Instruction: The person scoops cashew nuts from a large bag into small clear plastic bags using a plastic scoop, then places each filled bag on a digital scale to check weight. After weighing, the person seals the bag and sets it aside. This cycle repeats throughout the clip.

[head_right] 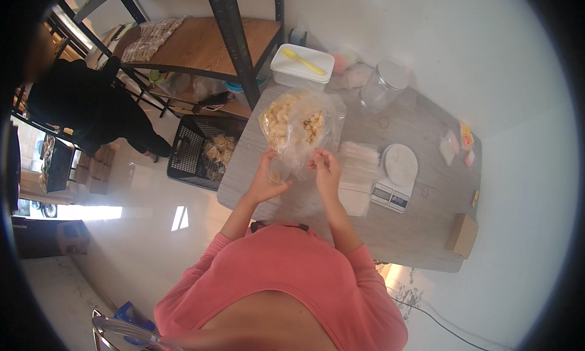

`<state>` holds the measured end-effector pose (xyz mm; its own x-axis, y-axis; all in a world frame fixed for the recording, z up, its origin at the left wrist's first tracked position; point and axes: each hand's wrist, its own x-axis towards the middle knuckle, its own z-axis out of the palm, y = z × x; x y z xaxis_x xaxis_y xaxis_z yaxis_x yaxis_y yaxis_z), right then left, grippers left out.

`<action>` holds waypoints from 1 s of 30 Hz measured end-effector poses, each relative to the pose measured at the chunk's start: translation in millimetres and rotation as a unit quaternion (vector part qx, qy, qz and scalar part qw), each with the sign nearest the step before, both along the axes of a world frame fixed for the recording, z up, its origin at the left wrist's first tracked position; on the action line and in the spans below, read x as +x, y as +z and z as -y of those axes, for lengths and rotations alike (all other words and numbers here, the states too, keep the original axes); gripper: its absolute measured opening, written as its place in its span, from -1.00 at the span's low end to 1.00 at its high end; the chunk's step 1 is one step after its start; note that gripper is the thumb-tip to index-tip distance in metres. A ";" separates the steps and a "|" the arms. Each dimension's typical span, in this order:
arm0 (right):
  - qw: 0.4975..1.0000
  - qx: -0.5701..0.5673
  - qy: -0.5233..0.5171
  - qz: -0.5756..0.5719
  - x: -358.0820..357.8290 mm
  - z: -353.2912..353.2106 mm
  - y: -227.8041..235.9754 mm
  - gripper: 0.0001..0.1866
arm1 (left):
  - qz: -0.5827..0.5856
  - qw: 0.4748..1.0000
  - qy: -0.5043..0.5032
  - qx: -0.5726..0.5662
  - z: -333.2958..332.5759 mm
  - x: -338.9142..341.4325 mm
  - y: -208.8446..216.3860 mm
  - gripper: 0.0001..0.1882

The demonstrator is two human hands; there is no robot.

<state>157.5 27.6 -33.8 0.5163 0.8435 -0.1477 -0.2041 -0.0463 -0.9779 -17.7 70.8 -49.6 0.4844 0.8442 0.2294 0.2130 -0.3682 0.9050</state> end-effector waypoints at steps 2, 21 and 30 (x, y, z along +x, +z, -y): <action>0.999 -0.010 -0.003 -0.051 2.2 0.0 3.9 -0.76 | -0.005 0.999 -0.005 0.044 0.3 0.9 5.6 -0.24; 0.973 0.031 -0.049 -0.224 4.9 -3.8 -4.4 -0.71 | 0.057 0.997 -0.030 0.030 -3.7 -3.3 20.3 -0.24; 0.969 0.098 -0.102 -0.204 23.4 19.8 -2.7 -0.73 | 0.050 0.999 0.018 -0.007 10.9 -8.5 19.0 -0.29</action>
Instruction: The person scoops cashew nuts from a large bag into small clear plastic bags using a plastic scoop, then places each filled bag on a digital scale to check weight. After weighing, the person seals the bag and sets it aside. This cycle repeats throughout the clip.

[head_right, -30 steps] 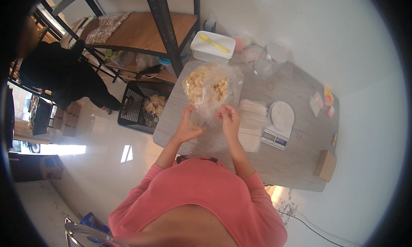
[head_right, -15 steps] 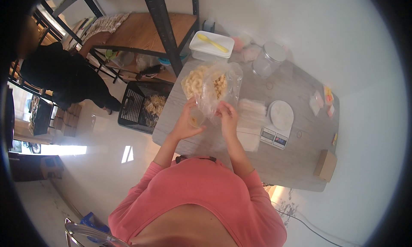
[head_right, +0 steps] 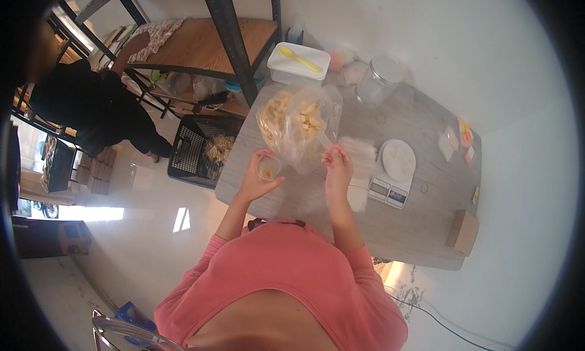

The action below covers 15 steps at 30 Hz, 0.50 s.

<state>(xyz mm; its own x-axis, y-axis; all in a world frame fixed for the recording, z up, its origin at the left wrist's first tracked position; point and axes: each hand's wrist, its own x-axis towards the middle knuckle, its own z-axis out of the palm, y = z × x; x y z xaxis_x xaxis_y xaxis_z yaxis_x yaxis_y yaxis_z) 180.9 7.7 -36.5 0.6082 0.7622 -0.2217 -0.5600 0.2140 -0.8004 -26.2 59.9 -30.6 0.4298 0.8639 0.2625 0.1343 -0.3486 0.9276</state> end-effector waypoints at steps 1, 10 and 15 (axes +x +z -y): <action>1.000 0.004 -0.004 0.006 3.2 3.7 1.2 -0.73 | -0.002 1.000 0.000 0.009 1.7 0.7 0.4 -0.29; 0.996 -0.015 -0.056 0.069 29.5 48.2 21.6 -0.77 | -0.030 0.999 -0.018 0.038 18.7 11.2 13.8 -0.27; 0.996 -0.013 -0.055 0.074 44.5 71.1 30.3 -0.79 | -0.065 0.996 -0.041 0.033 27.0 16.0 19.1 -0.24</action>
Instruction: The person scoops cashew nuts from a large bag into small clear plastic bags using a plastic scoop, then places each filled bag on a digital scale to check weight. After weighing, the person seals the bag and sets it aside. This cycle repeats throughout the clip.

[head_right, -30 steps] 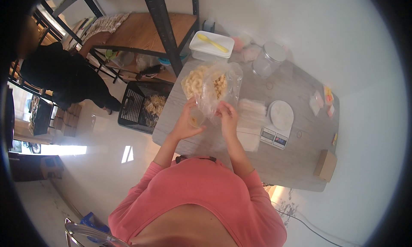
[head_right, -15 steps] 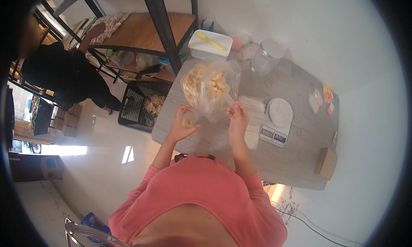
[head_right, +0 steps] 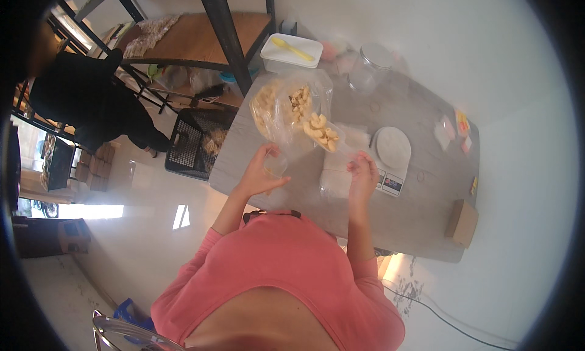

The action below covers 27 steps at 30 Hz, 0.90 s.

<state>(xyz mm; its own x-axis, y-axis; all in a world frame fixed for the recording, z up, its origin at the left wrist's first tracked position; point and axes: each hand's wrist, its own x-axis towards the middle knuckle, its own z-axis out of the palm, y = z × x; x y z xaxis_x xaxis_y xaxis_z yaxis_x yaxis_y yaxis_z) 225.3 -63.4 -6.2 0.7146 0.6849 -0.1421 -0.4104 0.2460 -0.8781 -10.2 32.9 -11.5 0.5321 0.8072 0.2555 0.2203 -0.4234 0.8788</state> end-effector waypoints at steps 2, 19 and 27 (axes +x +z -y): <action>1.000 -0.003 -0.002 -0.009 5.6 9.7 3.0 -0.79 | -0.015 1.000 -0.002 0.002 4.1 2.0 1.0 -0.24; 0.965 -0.091 0.184 0.162 8.9 31.8 39.5 -0.85 | -0.162 0.977 -0.049 0.128 16.0 7.6 27.7 -0.19; 0.899 -0.131 0.250 0.333 -24.7 6.2 73.6 -0.82 | -0.166 0.975 -0.063 0.134 23.6 16.7 31.5 -0.22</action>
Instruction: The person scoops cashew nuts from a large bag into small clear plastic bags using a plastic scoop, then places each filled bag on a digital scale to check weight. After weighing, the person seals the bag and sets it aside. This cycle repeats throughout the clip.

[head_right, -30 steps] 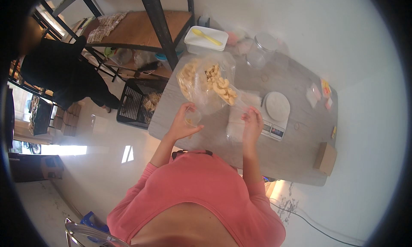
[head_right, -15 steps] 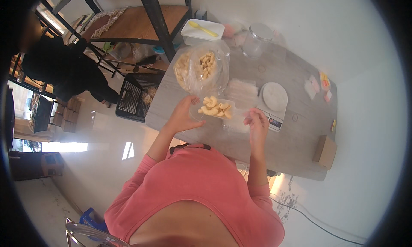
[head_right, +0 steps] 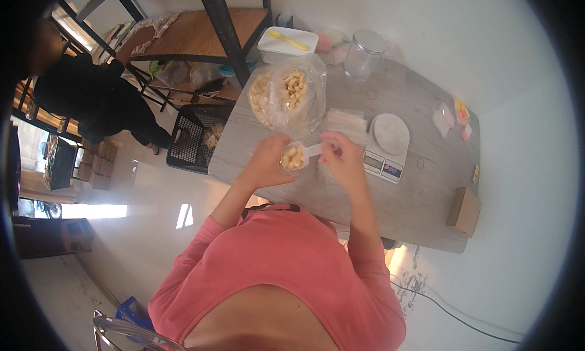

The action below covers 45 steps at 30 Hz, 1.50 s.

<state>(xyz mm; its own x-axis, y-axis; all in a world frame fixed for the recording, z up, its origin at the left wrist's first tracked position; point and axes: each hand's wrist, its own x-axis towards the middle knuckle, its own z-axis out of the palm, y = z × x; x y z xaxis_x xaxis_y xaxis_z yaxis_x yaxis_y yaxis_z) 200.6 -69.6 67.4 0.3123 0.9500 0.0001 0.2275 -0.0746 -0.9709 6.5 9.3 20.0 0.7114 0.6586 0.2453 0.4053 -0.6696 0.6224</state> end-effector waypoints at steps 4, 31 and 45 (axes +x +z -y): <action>0.996 0.050 -0.020 0.066 -13.4 -7.2 19.8 -0.81 | 0.013 1.000 0.013 -0.022 0.2 0.8 1.3 -0.22; 0.967 0.166 -0.193 -0.027 -30.8 -94.8 -65.3 -0.89 | 0.459 0.848 0.028 -0.263 -46.1 -67.1 -34.9 -0.27; 0.987 0.103 -0.122 0.004 -46.2 -88.6 -112.6 -0.87 | 0.260 0.913 -0.008 -0.314 -72.0 -38.3 -82.2 -0.22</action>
